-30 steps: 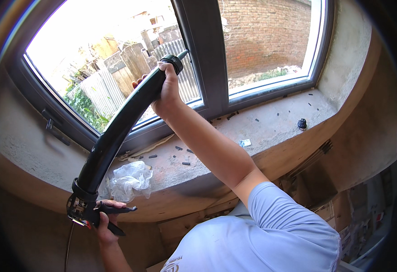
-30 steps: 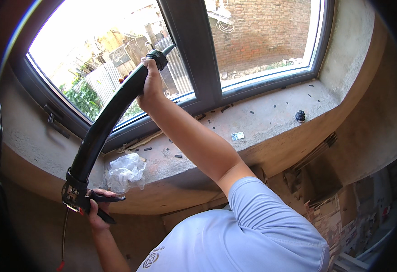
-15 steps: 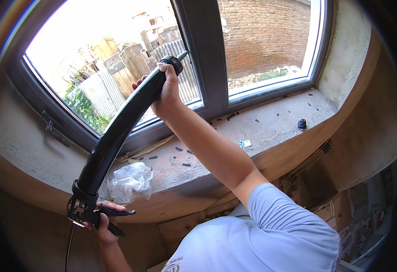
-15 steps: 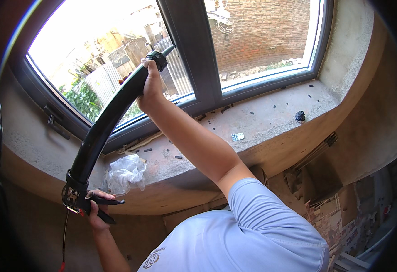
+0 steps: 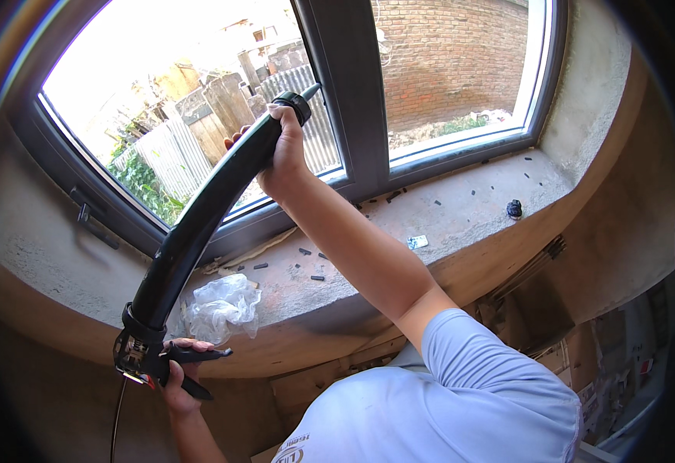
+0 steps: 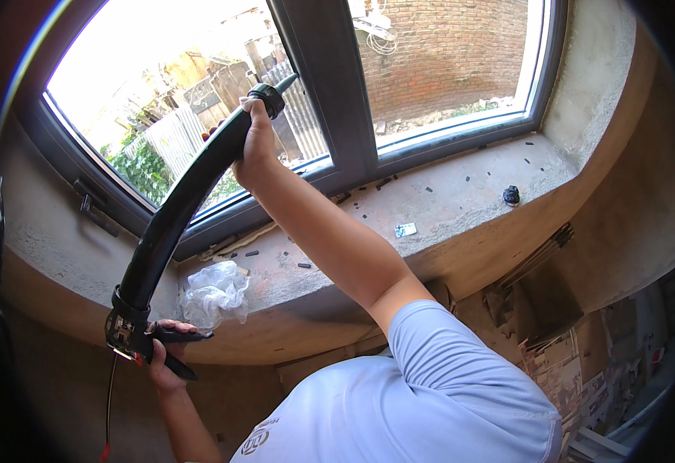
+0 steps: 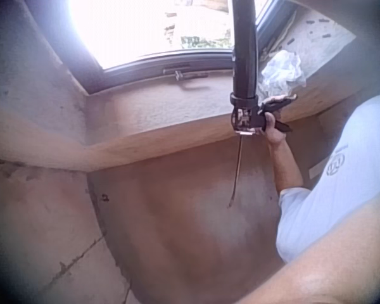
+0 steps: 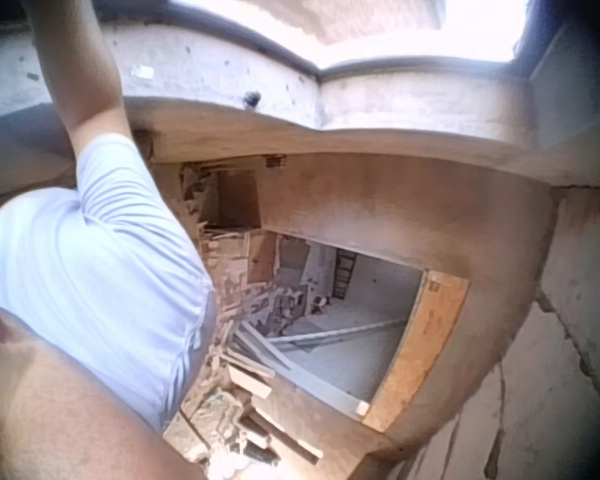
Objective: The person loads a sealant cartridge into a caulking gun and applies sealant along the interior perimeter of a window frame. They wipe the nozzle with a plastic bag, then descend a ladder while holding the gun and bag.
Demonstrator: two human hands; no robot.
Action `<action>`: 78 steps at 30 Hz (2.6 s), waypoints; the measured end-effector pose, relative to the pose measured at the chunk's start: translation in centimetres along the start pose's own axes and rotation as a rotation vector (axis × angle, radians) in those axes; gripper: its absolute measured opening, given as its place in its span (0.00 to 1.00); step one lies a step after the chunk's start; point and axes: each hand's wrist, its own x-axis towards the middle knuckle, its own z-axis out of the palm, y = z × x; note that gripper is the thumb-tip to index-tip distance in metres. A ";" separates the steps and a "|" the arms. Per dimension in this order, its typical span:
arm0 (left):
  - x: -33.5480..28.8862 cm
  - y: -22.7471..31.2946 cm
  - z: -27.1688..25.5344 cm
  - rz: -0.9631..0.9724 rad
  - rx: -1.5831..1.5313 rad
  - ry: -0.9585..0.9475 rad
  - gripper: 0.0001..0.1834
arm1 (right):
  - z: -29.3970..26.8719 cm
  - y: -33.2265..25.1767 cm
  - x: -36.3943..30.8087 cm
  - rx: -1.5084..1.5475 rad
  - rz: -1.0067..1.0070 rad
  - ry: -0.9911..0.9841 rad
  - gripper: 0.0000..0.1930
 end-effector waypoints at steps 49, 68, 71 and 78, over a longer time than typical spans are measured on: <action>-0.7 -0.6 -0.4 -0.055 -0.049 -0.011 0.33 | -2.7 0.3 -0.6 -0.006 0.043 0.067 0.28; -4.3 -1.9 0.5 -0.270 -0.331 0.120 0.38 | -8.8 2.4 -3.0 -0.169 0.162 0.250 0.29; -5.8 -2.3 0.8 -0.319 -0.462 0.188 0.37 | -10.5 2.9 -4.0 -0.053 0.200 0.247 0.22; -7.8 -3.0 0.9 -0.359 -0.549 0.282 0.37 | -12.1 3.5 -6.4 -0.237 0.165 0.234 0.16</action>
